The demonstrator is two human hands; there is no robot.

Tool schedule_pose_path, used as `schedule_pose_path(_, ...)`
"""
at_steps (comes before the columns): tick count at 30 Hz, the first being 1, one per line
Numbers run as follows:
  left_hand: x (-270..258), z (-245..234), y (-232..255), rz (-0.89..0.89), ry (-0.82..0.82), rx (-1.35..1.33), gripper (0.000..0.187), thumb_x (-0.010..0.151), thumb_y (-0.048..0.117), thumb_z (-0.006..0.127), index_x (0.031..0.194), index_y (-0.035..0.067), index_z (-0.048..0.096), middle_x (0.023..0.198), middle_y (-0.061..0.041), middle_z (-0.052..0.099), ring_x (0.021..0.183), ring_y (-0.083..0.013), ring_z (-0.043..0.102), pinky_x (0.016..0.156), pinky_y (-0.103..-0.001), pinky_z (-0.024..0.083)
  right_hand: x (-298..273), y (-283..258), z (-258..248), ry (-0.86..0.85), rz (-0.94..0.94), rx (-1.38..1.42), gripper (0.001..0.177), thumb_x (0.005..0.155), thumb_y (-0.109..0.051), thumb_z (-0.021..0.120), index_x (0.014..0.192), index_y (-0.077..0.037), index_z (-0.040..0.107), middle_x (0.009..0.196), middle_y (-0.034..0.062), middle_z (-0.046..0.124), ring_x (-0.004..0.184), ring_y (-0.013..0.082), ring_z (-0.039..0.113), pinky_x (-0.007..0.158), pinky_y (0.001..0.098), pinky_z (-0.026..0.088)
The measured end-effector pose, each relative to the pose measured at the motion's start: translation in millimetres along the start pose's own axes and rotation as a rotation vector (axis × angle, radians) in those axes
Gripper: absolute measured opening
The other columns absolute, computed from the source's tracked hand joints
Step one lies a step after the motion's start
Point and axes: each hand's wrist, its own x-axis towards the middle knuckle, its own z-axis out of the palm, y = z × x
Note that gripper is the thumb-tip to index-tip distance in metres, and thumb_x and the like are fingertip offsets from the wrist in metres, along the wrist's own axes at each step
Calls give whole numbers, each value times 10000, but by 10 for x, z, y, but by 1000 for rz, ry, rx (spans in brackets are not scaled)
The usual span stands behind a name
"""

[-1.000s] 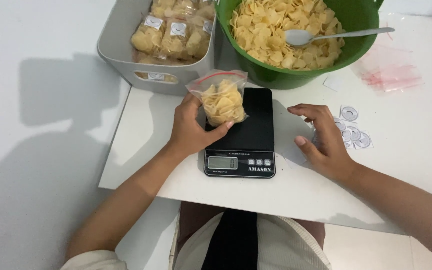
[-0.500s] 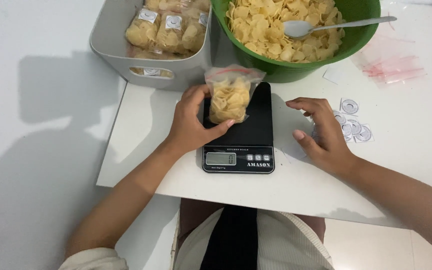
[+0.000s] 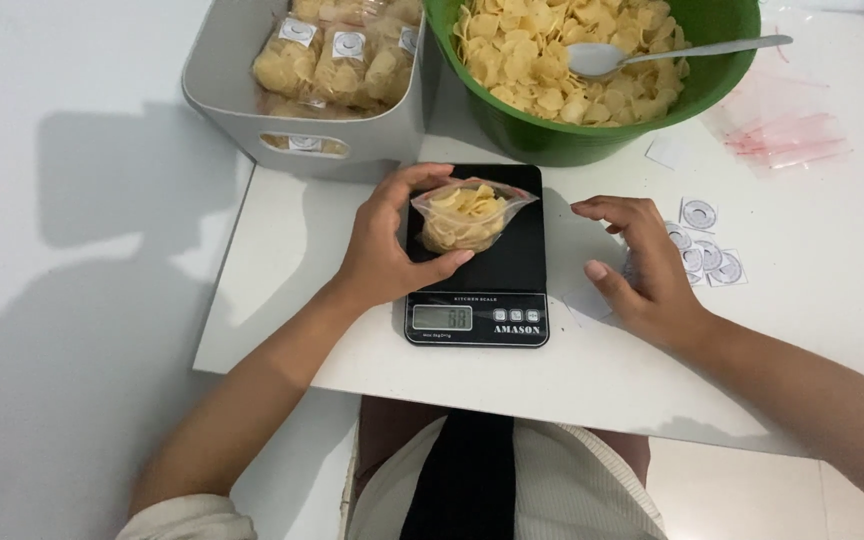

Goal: Scooping chips from a bowl into small plastic bags, weighing them on a digital scale, and applying labels.

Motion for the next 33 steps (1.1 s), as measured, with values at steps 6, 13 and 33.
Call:
schedule_pose_path(6, -45, -26, -146, -4, 45, 46, 666, 812, 325, 904, 1293, 13, 566, 1181, -149, 657, 1163, -292, 643, 1072, -451, 453, 39, -107, -28, -20, 25, -17, 503, 982, -313, 523, 1398, -33, 512, 1299, 222, 569, 1226, 436, 530, 978, 558, 451)
schedule_pose_path(13, -20, -15, -121, 27, 66, 28, 718, 788, 326, 924, 1311, 8, 549, 1215, -159, 658, 1207, -293, 634, 1104, -453, 443, 9, -19, -15, -18, 0, -14, 498, 968, -291, 544, 1403, -49, 517, 1318, 201, 579, 1253, 414, 528, 989, 533, 449)
schedule_pose_path(33, 6, -25, -64, 13, 47, -64, 877, 768, 433, 917, 1420, 53, 469, 1431, -125, 578, 1374, -254, 536, 1232, -447, 339, 6, -27, -18, -27, 26, -6, 519, 966, -331, 531, 1410, -62, 508, 1322, 192, 562, 1266, 411, 523, 1011, 536, 442)
